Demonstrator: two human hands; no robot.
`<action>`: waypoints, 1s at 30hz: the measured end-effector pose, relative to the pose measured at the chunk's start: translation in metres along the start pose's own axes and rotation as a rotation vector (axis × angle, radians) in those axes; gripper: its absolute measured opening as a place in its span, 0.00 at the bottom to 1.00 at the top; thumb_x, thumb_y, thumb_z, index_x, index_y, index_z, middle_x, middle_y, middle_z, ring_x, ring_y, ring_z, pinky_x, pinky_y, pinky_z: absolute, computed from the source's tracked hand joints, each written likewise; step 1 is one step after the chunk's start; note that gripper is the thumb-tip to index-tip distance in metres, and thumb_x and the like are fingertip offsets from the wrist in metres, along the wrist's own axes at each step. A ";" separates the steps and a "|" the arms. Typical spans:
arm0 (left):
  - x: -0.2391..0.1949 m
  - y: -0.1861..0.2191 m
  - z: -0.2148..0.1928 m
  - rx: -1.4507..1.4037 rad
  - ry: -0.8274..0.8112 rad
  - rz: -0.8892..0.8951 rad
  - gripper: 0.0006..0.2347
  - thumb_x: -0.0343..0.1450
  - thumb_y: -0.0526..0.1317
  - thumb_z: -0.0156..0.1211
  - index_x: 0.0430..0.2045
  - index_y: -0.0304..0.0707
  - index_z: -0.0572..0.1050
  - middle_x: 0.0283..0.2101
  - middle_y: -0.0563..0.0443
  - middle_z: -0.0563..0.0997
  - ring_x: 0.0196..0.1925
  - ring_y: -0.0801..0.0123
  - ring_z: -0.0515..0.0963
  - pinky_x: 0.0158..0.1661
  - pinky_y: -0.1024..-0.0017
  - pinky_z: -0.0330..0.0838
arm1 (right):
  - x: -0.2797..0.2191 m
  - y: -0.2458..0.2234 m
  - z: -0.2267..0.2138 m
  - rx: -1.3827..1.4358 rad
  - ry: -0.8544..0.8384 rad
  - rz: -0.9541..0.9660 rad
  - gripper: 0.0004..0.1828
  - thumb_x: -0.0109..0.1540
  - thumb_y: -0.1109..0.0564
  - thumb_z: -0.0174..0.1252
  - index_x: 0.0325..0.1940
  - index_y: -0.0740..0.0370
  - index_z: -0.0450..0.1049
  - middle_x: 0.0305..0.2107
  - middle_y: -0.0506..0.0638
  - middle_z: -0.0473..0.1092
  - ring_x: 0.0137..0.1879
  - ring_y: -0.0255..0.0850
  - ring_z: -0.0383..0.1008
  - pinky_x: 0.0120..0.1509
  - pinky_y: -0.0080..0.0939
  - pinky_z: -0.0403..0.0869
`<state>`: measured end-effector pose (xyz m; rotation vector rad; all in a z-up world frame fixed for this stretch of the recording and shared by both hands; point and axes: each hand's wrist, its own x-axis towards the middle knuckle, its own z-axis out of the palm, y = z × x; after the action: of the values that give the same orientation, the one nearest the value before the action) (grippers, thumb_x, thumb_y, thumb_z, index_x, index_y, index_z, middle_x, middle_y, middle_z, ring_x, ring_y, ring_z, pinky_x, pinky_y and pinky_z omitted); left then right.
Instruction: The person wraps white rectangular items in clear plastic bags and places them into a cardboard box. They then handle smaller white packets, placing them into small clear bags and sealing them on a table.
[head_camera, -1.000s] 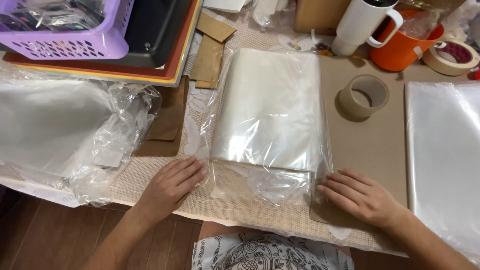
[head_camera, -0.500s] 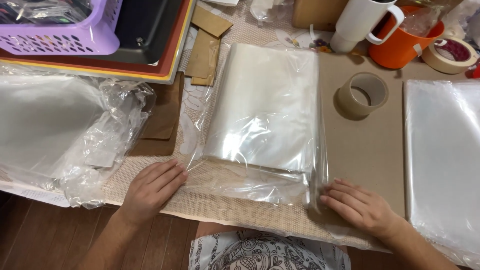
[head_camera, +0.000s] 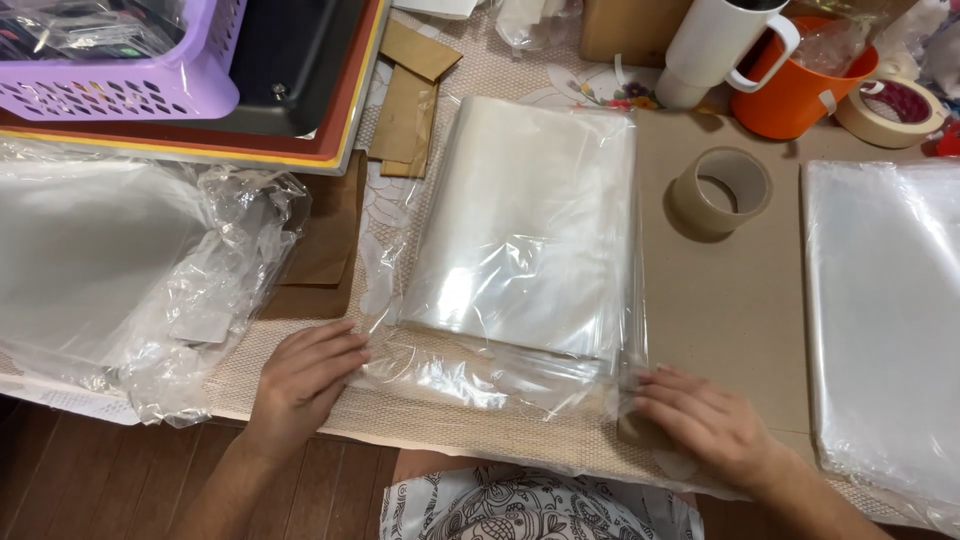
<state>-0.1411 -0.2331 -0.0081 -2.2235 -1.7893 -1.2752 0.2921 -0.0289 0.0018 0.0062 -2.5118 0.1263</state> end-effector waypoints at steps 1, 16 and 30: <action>0.003 0.004 0.000 0.002 0.002 0.001 0.12 0.65 0.31 0.68 0.41 0.40 0.81 0.49 0.48 0.84 0.57 0.55 0.81 0.60 0.59 0.74 | -0.005 0.002 0.000 -0.001 0.001 -0.002 0.22 0.59 0.51 0.68 0.50 0.66 0.72 0.45 0.58 0.77 0.51 0.44 0.81 0.62 0.47 0.79; 0.022 0.039 0.042 0.077 -0.233 0.134 0.17 0.69 0.36 0.65 0.53 0.36 0.75 0.59 0.43 0.78 0.64 0.55 0.75 0.64 0.56 0.66 | -0.048 0.050 -0.008 -0.038 -0.170 0.273 0.37 0.51 0.55 0.69 0.61 0.62 0.63 0.53 0.60 0.73 0.64 0.53 0.73 0.74 0.54 0.68; 0.005 0.062 0.042 0.076 0.079 0.052 0.08 0.68 0.25 0.60 0.39 0.23 0.77 0.36 0.42 0.78 0.38 0.57 0.76 0.40 0.64 0.75 | -0.039 0.034 -0.018 -0.100 0.016 0.105 0.18 0.62 0.60 0.61 0.55 0.65 0.69 0.46 0.55 0.78 0.46 0.40 0.82 0.58 0.47 0.80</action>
<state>-0.0664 -0.2299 -0.0051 -2.1341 -1.7113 -1.2449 0.3324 0.0060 -0.0097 -0.1674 -2.4999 0.0435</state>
